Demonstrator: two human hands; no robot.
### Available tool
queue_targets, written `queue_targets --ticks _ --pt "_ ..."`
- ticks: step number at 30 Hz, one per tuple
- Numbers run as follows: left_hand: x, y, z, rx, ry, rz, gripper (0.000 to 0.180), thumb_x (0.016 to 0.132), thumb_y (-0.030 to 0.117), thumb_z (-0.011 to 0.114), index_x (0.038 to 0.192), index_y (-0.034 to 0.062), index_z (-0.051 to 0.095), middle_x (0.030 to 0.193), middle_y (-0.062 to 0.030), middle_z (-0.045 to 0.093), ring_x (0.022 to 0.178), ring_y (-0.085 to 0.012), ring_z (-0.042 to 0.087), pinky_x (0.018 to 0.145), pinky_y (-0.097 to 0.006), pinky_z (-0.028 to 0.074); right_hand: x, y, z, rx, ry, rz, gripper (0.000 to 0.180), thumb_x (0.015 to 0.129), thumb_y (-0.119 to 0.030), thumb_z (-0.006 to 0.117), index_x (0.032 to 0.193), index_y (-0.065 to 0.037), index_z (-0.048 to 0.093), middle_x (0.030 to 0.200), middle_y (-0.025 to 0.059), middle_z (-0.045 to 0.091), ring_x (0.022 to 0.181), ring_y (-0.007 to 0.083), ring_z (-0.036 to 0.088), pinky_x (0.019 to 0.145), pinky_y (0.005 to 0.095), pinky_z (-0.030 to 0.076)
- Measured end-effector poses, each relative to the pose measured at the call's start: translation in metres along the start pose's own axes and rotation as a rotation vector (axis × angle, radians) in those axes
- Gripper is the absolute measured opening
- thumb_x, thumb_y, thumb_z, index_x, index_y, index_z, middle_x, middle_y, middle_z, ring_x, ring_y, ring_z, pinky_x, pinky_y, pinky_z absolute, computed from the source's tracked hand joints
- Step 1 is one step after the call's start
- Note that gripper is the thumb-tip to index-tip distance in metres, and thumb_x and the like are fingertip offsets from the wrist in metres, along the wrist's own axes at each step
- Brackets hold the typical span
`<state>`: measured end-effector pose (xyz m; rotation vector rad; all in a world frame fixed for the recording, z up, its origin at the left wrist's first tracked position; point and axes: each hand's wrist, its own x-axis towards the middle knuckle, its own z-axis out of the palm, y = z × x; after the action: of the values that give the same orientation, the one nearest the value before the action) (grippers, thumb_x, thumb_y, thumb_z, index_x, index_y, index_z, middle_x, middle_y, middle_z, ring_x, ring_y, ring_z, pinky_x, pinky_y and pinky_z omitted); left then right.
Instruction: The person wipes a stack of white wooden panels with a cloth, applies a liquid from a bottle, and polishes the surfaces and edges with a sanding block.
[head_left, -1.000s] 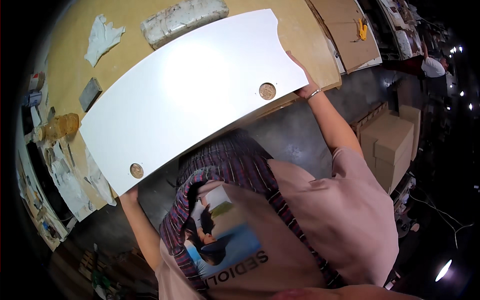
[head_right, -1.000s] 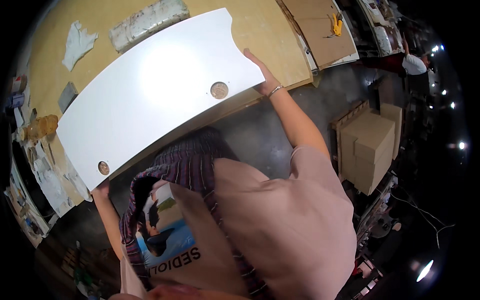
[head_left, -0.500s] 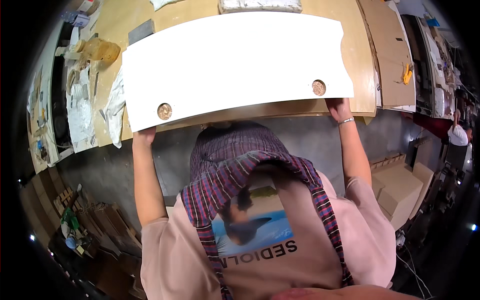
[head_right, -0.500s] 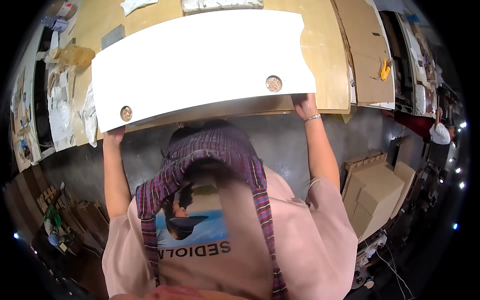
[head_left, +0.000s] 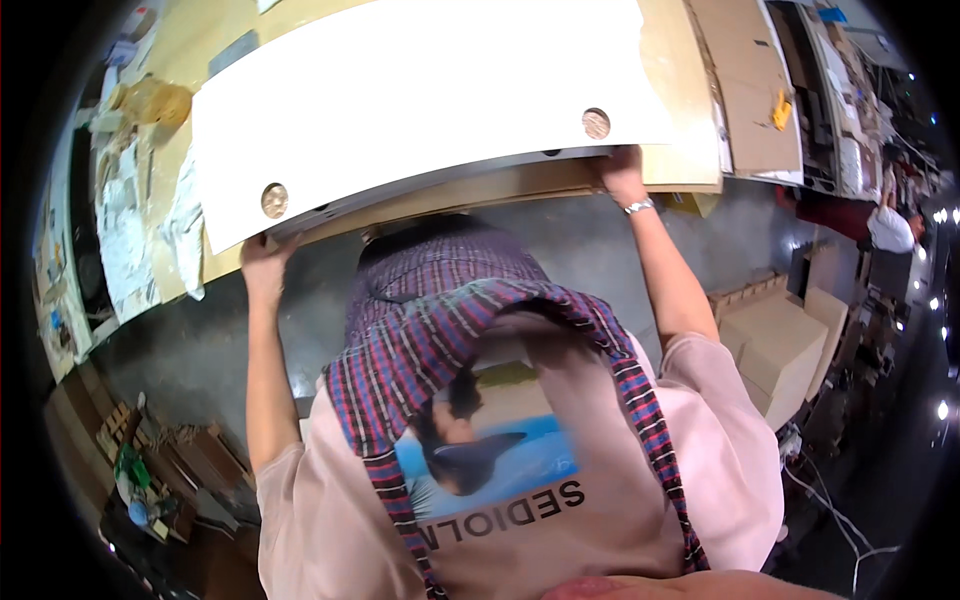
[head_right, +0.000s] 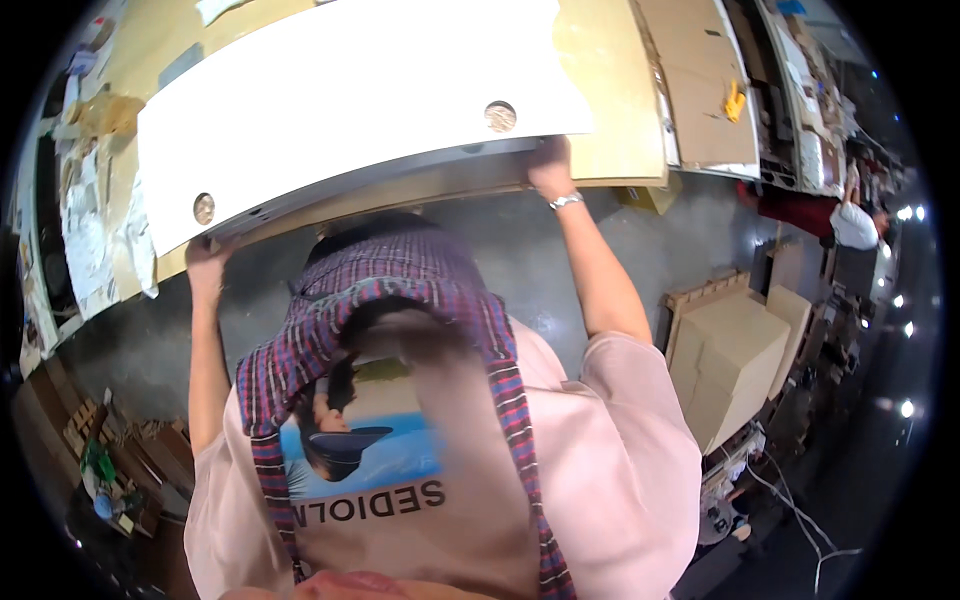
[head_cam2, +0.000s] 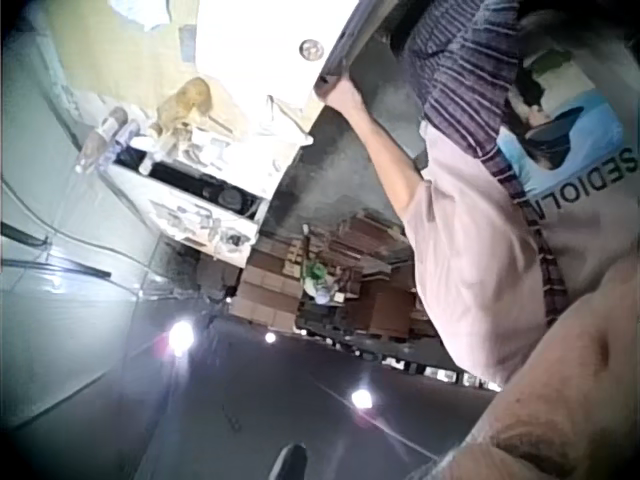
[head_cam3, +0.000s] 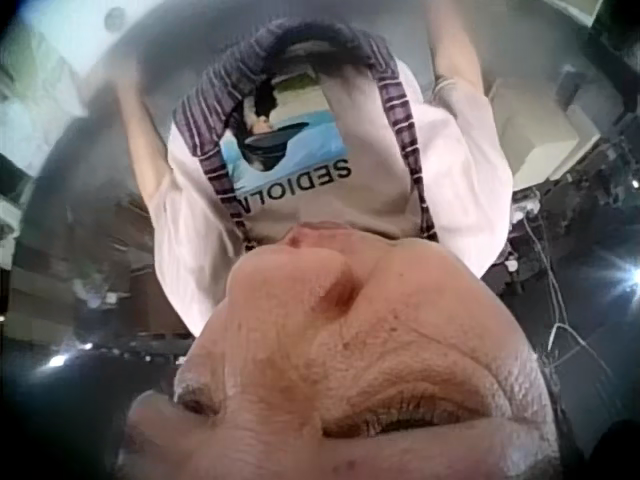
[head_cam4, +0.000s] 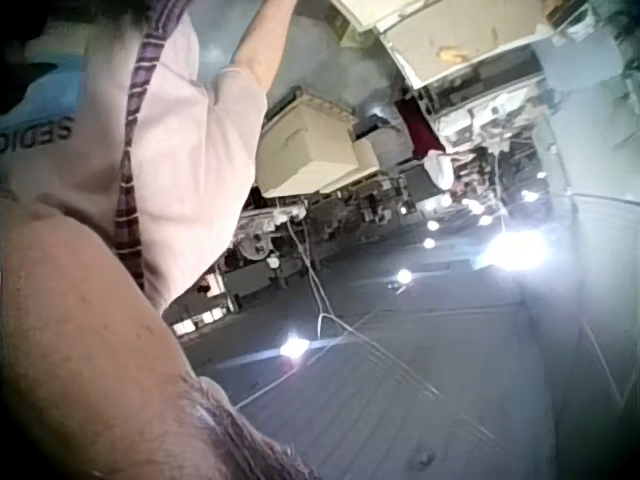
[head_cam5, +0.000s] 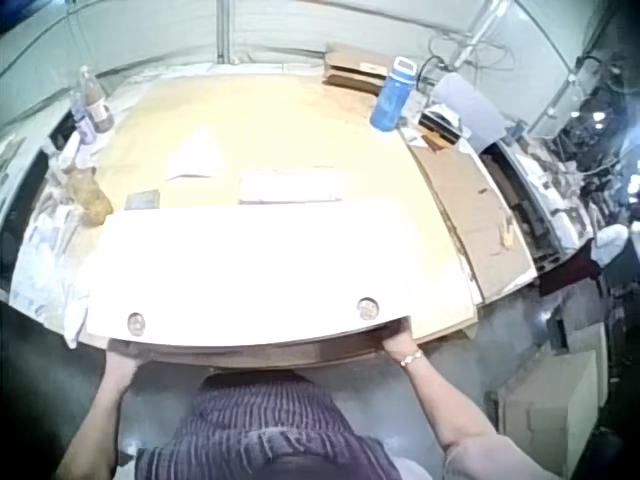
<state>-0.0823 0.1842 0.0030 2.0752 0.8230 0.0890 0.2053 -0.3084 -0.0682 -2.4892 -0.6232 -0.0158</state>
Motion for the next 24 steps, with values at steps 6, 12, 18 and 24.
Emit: queue_targets --ticks 6,12,18,24 --pt "0.001 -0.004 0.003 0.116 0.062 0.023 0.048 0.076 0.02 0.079 0.112 -0.007 0.064 0.108 -0.0192 0.069 0.097 -0.0262 0.065 0.09 -0.034 0.047 -0.006 0.065 0.021 0.302 0.064 0.092 0.055 0.073 -0.012 0.073 0.124 0.001 0.055 0.124 0.0143 0.061 0.111 0.0345 0.058 0.096 0.0397 0.046" --pt "-0.006 -0.003 0.007 0.096 0.077 0.019 0.048 0.077 0.018 0.079 0.114 -0.007 0.063 0.111 -0.0168 0.068 0.1 -0.0235 0.063 0.092 -0.033 0.046 -0.001 0.008 -0.02 0.57 -0.119 0.138 0.075 0.065 -0.004 0.087 0.13 0.001 0.049 0.124 0.0138 0.057 0.116 0.0212 0.054 0.097 0.0377 0.05" --pt "-0.005 -0.033 0.012 -0.172 0.149 -0.01 0.056 0.075 0.007 0.078 0.124 -0.0038 0.053 0.122 -0.0148 0.061 0.113 -0.0256 0.056 0.099 -0.035 0.043 0.001 0.003 -0.034 -0.205 -0.208 -0.173 0.076 0.073 -0.027 0.085 0.132 0.004 0.048 0.128 0.0163 0.057 0.115 0.0297 0.054 0.104 0.039 0.041" --pt "-0.01 0.019 0.004 -0.233 0.091 0.032 0.053 0.071 0.0 0.076 0.119 -0.003 0.055 0.116 -0.0139 0.064 0.107 -0.0236 0.06 0.092 -0.036 0.05 -0.024 0.096 -0.014 -0.561 -0.01 -0.288 0.027 0.087 -0.016 0.066 0.113 -0.017 0.072 0.113 0.0118 0.069 0.11 0.0288 0.06 0.095 0.0406 0.046"
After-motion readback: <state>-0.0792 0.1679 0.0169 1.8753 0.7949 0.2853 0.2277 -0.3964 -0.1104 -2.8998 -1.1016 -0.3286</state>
